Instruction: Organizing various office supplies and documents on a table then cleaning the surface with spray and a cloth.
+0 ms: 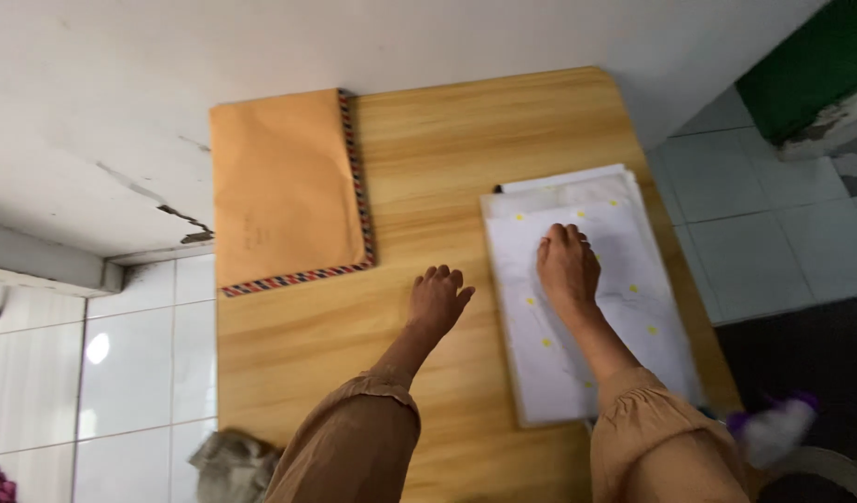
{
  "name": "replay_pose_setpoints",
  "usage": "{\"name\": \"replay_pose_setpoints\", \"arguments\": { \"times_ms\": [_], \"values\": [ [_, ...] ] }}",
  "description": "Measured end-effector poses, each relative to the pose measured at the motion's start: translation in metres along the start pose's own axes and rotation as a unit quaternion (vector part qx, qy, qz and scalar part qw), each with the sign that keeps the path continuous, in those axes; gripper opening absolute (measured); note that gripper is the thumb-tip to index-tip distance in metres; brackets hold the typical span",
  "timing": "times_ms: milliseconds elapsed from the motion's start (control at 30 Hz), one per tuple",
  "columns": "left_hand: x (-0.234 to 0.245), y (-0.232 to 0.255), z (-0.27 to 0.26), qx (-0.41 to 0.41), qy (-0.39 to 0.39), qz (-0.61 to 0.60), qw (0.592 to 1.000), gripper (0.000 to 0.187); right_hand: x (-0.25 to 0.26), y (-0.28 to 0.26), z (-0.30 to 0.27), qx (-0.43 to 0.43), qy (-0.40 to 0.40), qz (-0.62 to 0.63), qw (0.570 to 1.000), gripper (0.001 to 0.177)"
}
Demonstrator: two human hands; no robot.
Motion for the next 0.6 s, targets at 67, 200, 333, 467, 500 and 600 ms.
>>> {"name": "replay_pose_setpoints", "arguments": {
  "times_ms": [67, 200, 333, 467, 500, 600],
  "values": [
    [-0.017, 0.030, -0.007, 0.011, -0.026, -0.006, 1.000, 0.035, 0.023, 0.041, -0.015, -0.034, -0.005, 0.001, 0.999, 0.012],
    [-0.060, 0.058, -0.022, 0.064, -0.092, -0.097, 0.989, 0.041, 0.052, 0.105, -0.047, -0.129, -0.030, -0.004, 0.991, 0.020],
    [-0.086, 0.059, -0.027, 0.123, -0.104, -0.197, 0.967, 0.042, 0.067, 0.140, -0.070, -0.164, -0.008, -0.013, 0.986, 0.042],
    [-0.084, 0.052, -0.031, 0.146, -0.012, -0.239, 0.960, 0.031, 0.061, 0.187, -0.090, -0.247, 0.043, -0.018, 0.968, 0.053],
    [-0.081, 0.051, -0.033, 0.151, 0.011, -0.250, 0.956, 0.028, 0.057, 0.198, -0.096, -0.285, 0.045, -0.011, 0.958, 0.051],
    [-0.089, 0.052, -0.034, 0.143, 0.063, -0.290, 0.944, 0.023, 0.052, 0.213, -0.104, -0.318, 0.049, 0.028, 0.946, 0.042]
  ]
}}
Point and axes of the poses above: each hand's wrist, its own z-axis towards the middle knuckle, its own x-axis out of the back of the hand, y = z × x, the point moved 10 cm from there along z, towards the middle knuckle, and after that the axes turned 12 degrees about z, right-handed, at the moved point
